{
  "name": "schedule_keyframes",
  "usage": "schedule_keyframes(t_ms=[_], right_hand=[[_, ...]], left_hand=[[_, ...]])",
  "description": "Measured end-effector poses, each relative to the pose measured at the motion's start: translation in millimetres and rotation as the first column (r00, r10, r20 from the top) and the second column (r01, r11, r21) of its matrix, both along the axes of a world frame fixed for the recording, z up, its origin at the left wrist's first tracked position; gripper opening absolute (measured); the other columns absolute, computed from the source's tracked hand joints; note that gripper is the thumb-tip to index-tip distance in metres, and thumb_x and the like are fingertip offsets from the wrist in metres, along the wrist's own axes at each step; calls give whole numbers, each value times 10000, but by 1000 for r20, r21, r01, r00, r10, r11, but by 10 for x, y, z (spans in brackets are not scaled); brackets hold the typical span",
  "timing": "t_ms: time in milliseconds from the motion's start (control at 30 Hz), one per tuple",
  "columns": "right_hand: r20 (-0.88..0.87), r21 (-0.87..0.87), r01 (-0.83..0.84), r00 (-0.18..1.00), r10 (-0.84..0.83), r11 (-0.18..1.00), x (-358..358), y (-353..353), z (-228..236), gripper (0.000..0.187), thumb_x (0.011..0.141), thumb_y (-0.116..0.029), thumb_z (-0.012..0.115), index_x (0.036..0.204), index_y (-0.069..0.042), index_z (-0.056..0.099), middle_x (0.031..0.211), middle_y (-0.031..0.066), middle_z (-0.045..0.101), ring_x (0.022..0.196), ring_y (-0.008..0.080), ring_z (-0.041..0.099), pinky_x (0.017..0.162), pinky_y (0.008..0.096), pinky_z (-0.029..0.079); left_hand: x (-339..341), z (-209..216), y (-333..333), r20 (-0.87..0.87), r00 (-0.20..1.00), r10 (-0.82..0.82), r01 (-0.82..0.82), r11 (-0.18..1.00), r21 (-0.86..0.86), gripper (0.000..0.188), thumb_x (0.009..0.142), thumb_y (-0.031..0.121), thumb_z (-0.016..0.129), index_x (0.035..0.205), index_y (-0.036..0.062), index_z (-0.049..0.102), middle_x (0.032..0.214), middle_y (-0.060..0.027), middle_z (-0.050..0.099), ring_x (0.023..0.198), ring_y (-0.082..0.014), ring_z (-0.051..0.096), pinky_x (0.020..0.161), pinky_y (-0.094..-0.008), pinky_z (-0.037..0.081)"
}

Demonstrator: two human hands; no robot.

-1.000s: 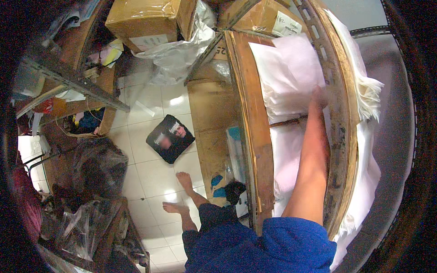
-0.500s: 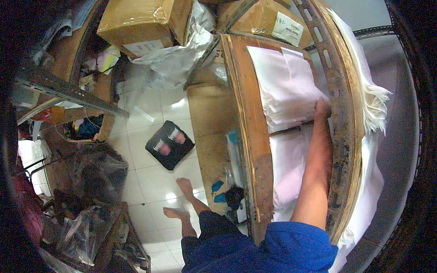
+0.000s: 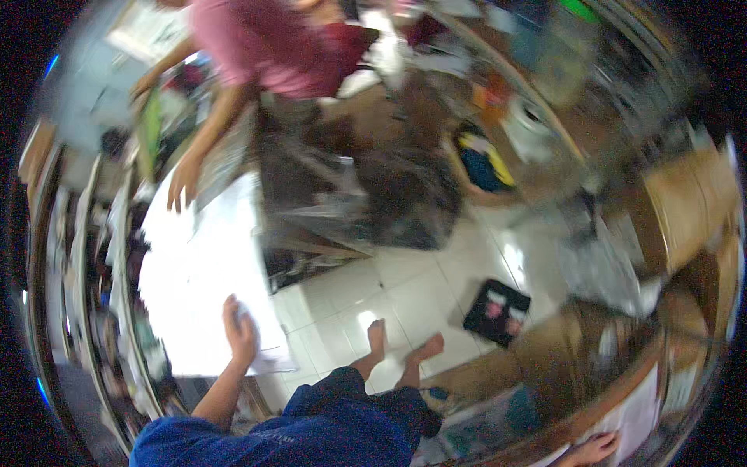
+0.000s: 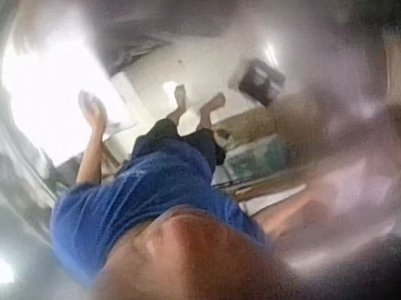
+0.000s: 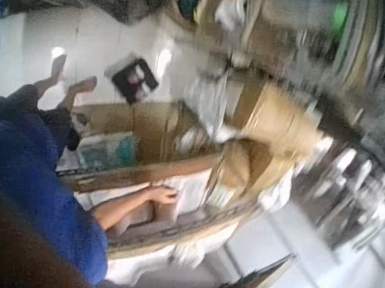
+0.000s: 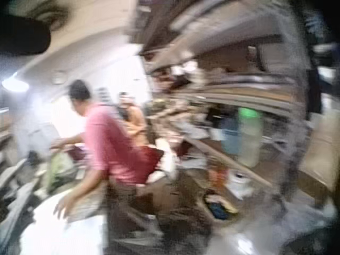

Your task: The person repeatedly picks up white padded envelopes from a table, briefly inspects them, and places them onto a nearby metal shelf. Another person in a pink shirt is visible working at a separate table in the background.

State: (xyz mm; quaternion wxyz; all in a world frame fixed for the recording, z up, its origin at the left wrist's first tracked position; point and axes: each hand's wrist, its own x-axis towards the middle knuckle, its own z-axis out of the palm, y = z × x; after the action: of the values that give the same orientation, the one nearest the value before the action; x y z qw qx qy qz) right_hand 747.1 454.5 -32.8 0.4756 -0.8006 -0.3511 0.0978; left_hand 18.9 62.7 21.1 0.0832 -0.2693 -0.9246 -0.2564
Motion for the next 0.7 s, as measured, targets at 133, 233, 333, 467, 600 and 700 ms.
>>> schedule_keyframes(t_ms=[133, 233, 333, 467, 600, 700], right_hand=[[45, 96, -530, 848, 529, 842, -1196, 114, -595, 315, 969, -249, 496, 1130, 11, 569, 1109, 103, 589, 947, 195, 549, 812, 295, 437], [-253, 13, -596, 775, 579, 803, -2473, -243, -359, 285, 955, -238, 510, 1105, 0, 556, 1045, 84, 576, 955, 172, 530, 824, 283, 421], [-325, 165, -758, 562, 760, 631, -3396, -644, -110, 201, 947, -155, 501, 1091, -24, 550, 956, 17, 529, 868, 100, 494, 743, 211, 403], [-477, 90, -868, 392, 786, 488, -4161, -1149, 355, 139, 950, -129, 467, 1042, -52, 538, 760, -30, 490, 592, 29, 420, 493, 169, 323], [-596, 161, -886, 263, 759, 434, -4391, -1447, 126, 107, 951, -152, 498, 1012, -72, 535, 683, -48, 447, 558, 14, 384, 469, 176, 305], [-650, 106, -886, 282, 705, 452, -4455, -1701, 108, 80, 941, -137, 519, 992, -81, 546, 648, -56, 434, 518, 23, 371, 439, 187, 299]], left_hand=[[109, 212, -209, 84, 996, -18, 10, 996, 89, 371, 757, -31, 530, 1127, -10, 530, 1261, -203, 508, 1232, -354, 430, 1059, -425, 301], [-193, 356, -332, -42, 999, -29, 34, 993, 115, 359, 750, -11, 594, 1106, 5, 551, 1180, -186, 552, 1129, -358, 495, 977, -425, 373], [-886, 496, -567, -265, 964, 12, -8, 1000, 15, 420, 749, 13, 622, 1159, 22, 529, 1162, -173, 547, 1075, -351, 502, 920, -435, 387], [-1982, 530, -1079, -341, 928, 150, -216, 963, -162, 382, 761, 104, 616, 1133, 39, 559, 1127, -132, 551, 1061, -311, 490, 870, -439, 395], [-2562, 435, -1363, -291, 956, 35, -169, 877, -450, 76, 803, 144, 587, 854, 89, 600, 889, -55, 573, 899, -240, 528, 780, -400, 402], [-2538, 487, -1221, -288, 957, -11, -116, 899, -422, 30, 791, 114, 579, 790, 88, 593, 810, -50, 571, 831, -237, 536, 752, -398, 399]])
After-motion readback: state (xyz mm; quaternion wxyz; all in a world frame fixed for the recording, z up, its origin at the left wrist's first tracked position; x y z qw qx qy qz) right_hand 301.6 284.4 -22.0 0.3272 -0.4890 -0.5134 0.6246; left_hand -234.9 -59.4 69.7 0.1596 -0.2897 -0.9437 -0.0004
